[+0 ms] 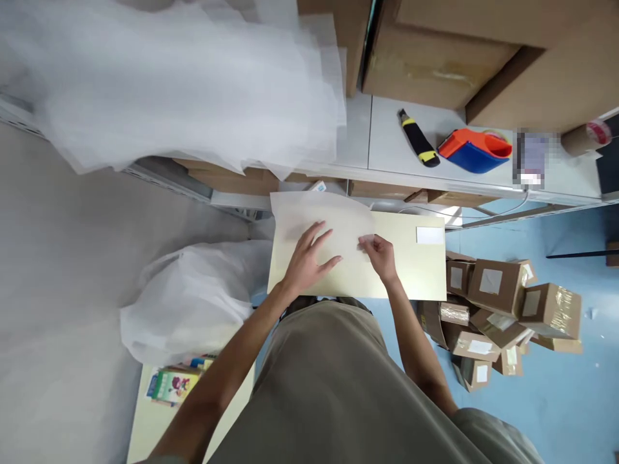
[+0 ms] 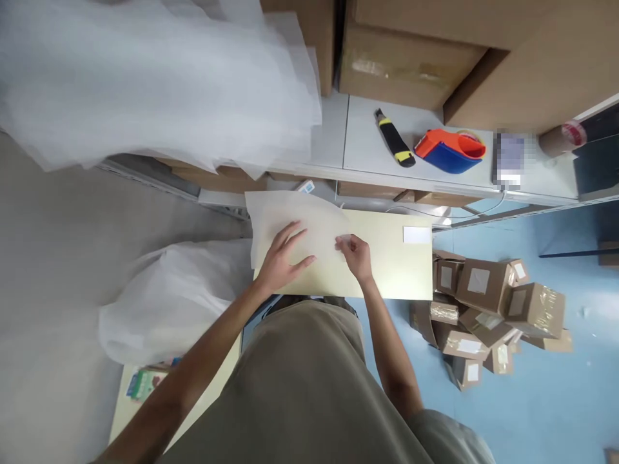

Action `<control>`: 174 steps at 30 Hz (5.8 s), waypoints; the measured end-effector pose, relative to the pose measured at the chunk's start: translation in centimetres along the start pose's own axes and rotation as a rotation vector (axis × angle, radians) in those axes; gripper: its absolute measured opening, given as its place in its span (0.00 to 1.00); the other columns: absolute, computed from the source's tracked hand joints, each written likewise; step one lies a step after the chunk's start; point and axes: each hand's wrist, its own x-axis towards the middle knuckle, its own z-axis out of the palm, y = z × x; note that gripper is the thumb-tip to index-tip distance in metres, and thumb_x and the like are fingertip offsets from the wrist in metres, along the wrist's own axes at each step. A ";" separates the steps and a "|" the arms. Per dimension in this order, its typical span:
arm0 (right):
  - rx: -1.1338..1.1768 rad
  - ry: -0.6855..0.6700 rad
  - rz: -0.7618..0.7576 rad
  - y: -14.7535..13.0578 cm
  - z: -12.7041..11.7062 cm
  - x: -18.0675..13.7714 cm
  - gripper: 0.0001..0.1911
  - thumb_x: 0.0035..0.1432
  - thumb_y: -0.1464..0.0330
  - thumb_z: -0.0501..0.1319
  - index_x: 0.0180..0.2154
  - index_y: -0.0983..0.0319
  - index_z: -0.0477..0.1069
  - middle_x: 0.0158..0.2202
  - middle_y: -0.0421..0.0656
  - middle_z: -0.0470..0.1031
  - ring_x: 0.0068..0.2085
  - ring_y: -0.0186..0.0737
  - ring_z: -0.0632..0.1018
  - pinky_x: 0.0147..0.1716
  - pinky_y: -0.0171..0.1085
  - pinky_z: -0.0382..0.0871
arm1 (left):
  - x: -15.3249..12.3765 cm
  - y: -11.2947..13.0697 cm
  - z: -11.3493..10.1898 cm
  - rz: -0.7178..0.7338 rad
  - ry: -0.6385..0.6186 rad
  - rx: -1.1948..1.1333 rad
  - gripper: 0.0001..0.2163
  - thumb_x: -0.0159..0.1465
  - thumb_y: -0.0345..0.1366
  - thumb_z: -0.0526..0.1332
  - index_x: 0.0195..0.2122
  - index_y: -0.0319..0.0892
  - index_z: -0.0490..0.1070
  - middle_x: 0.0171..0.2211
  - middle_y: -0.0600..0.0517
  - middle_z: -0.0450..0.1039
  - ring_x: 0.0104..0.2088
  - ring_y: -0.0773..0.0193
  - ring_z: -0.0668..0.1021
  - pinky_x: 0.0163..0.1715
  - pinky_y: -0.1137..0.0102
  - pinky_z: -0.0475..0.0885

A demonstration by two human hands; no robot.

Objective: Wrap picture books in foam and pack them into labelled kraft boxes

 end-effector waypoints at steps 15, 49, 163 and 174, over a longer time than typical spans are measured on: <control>-0.358 -0.061 0.290 21.2 -9.7 -2.8 0.25 0.67 0.42 0.59 0.33 0.55 0.74 0.33 0.47 0.85 0.37 0.47 0.82 0.42 0.42 0.76 | -4.9 -5.0 20.0 -0.343 -0.561 0.263 0.35 0.72 0.38 0.64 0.79 0.38 0.62 0.84 0.36 0.49 0.83 0.38 0.56 0.79 0.44 0.60; -0.863 -0.187 0.098 19.6 1.2 -2.2 0.40 0.74 0.57 0.66 0.78 0.65 0.59 0.85 0.61 0.47 0.84 0.64 0.51 0.79 0.65 0.56 | -7.0 -10.5 16.2 -0.328 -0.428 0.041 0.22 0.75 0.33 0.58 0.69 0.38 0.74 0.79 0.37 0.62 0.80 0.45 0.64 0.81 0.50 0.60; -0.510 0.001 0.342 24.6 -8.8 2.2 0.05 0.72 0.66 0.65 0.44 0.59 0.80 0.49 0.51 0.85 0.48 0.48 0.85 0.57 0.46 0.79 | -2.7 -0.4 31.5 -0.767 -0.264 -0.147 0.38 0.71 0.27 0.64 0.81 0.38 0.54 0.46 0.41 0.83 0.52 0.43 0.84 0.60 0.52 0.76; -0.298 0.023 0.369 24.5 -7.3 2.1 0.05 0.67 0.68 0.65 0.45 0.58 0.77 0.44 0.46 0.87 0.45 0.46 0.87 0.52 0.42 0.80 | -3.1 0.7 30.8 -0.512 -0.164 0.107 0.27 0.68 0.29 0.67 0.68 0.50 0.73 0.71 0.39 0.68 0.72 0.39 0.69 0.70 0.47 0.70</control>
